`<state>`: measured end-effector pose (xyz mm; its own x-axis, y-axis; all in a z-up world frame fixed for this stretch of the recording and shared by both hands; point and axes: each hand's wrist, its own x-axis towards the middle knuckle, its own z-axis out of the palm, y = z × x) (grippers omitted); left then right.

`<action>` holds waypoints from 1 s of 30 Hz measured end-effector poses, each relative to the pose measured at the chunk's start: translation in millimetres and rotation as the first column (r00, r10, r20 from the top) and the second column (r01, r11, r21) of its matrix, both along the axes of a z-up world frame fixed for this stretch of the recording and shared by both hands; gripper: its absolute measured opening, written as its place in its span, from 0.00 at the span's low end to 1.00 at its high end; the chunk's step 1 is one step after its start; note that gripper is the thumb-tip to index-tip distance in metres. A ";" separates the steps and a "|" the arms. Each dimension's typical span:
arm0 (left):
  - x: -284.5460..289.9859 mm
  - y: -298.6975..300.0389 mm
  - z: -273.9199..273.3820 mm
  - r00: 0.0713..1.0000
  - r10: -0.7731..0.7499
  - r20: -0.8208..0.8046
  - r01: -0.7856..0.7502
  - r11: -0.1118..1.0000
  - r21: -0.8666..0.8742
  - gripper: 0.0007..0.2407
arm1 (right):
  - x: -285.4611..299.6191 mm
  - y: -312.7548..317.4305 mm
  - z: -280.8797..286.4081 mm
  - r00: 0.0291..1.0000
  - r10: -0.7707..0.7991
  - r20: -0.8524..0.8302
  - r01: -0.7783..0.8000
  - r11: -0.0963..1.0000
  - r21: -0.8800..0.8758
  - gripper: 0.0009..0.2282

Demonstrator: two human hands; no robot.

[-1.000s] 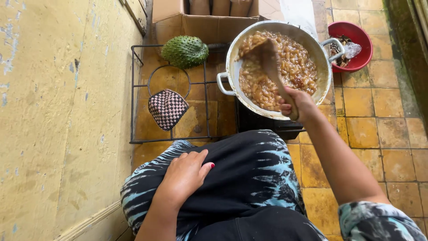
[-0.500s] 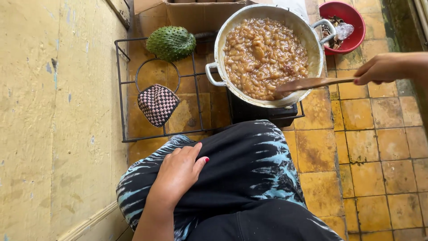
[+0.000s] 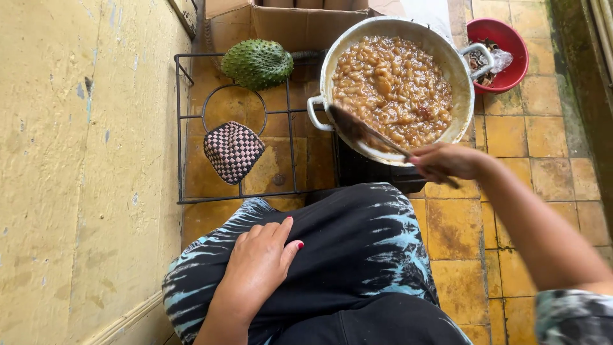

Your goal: Stirring a thick mixture in a pot on a stove using a wooden spoon

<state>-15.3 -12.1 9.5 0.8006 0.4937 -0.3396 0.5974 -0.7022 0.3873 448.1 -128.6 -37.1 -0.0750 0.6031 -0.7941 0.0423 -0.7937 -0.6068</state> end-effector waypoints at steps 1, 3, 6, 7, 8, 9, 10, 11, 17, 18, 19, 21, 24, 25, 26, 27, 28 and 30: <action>0.0 0.7 -0.7 1.000 0.003 0.003 -0.003 1.000 -0.001 0.21 | -17.6 16.0 1.3 1.000 0.003 0.003 -0.003 1.000 -0.001 0.08; 1.1 3.6 -0.9 1.000 -0.005 -0.002 0.005 1.000 0.004 0.20 | -52.0 49.2 4.8 0.958 -0.282 -0.042 0.284 0.958 0.047 0.11; 1.2 8.0 -7.4 1.000 -0.006 -0.027 0.005 0.999 -0.037 0.20 | -87.4 105.6 5.4 0.865 -0.498 0.060 0.498 0.867 0.029 0.08; 2.6 9.6 -8.9 1.000 -0.010 -0.023 0.009 0.999 -0.033 0.20 | -94.0 119.2 2.7 0.863 -0.502 0.062 0.501 0.865 0.035 0.08; 4.0 10.7 -10.3 0.999 -0.005 -0.040 0.003 0.999 -0.050 0.21 | -100.4 132.6 0.2 0.830 -0.557 0.042 0.552 0.830 0.079 0.07; 5.3 12.0 -11.4 0.998 0.000 -0.057 -0.004 0.998 -0.065 0.21 | -107.0 146.7 -2.0 0.795 -0.607 0.018 0.600 0.790 0.124 0.06; 8.4 14.2 -11.5 0.999 -0.002 -0.053 -0.001 0.998 -0.059 0.21 | -104.4 156.3 -4.8 0.793 -0.609 0.017 0.602 0.788 0.131 0.06; 10.9 16.7 -11.3 0.997 -0.002 -0.078 -0.005 0.997 -0.081 0.21 | -102.5 166.9 -7.5 0.729 -0.684 -0.025 0.679 0.719 0.146 0.06; 18.5 22.9 -8.1 0.993 0.022 -0.112 -0.040 0.987 -0.157 0.21 | -81.6 174.2 12.7 0.149 -0.898 -0.413 0.988 0.118 0.099 0.10; 18.5 23.0 -9.5 0.994 0.015 -0.106 -0.030 0.989 -0.147 0.21 | -79.1 164.3 20.5 0.038 -0.878 -0.477 0.998 0.007 0.066 0.09; 18.0 24.7 -10.7 0.995 0.018 -0.101 -0.032 0.989 -0.145 0.21 | -71.5 147.8 12.2 0.043 -0.877 -0.479 0.997 0.010 0.070 0.09; 13.6 22.5 -13.9 1.000 -0.005 0.029 0.007 0.997 -0.082 0.21 | -60.0 104.2 -10.1 0.281 -0.882 -0.378 0.959 0.246 0.138 0.13; 18.0 23.6 -0.5 1.000 -0.008 -0.030 0.005 0.992 -0.122 0.20 | -68.4 72.5 54.5 0.442 -0.887 0.130 0.879 0.458 0.132 0.15; 18.2 23.1 1.5 0.999 -0.009 -0.033 0.005 0.992 -0.128 0.20 | -56.4 58.4 60.9 0.442 -0.887 0.134 0.880 0.458 0.127 0.15; 18.2 22.5 3.6 1.000 -0.017 -0.004 0.016 0.992 -0.124 0.20 | -44.6 44.1 67.4 0.664 -0.698 0.267 0.683 0.712 0.164 0.13; 19.3 21.7 4.8 0.999 -0.035 0.029 0.038 0.992 -0.121 0.20 | -32.8 25.7 75.0 0.797 -0.449 0.403 0.424 0.892 0.156 0.12; 17.3 18.7 3.1 0.999 -0.045 0.030 0.048 0.991 -0.128 0.20 | -19.9 13.2 73.7 0.792 -0.455 0.407 0.433 0.889 0.151 0.12; 19.2 17.9 1.2 0.998 -0.042 0.045 0.047 0.993 -0.109 0.20 | 12.4 -3.2 77.7 0.850 -0.168 0.499 0.147 0.986 0.081 0.15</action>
<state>3.9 5.8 10.7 0.8356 0.4190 -0.3553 0.5481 -0.6795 0.4876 460.5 -131.8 40.6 0.4268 0.6036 -0.6734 0.2258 -0.7922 -0.5670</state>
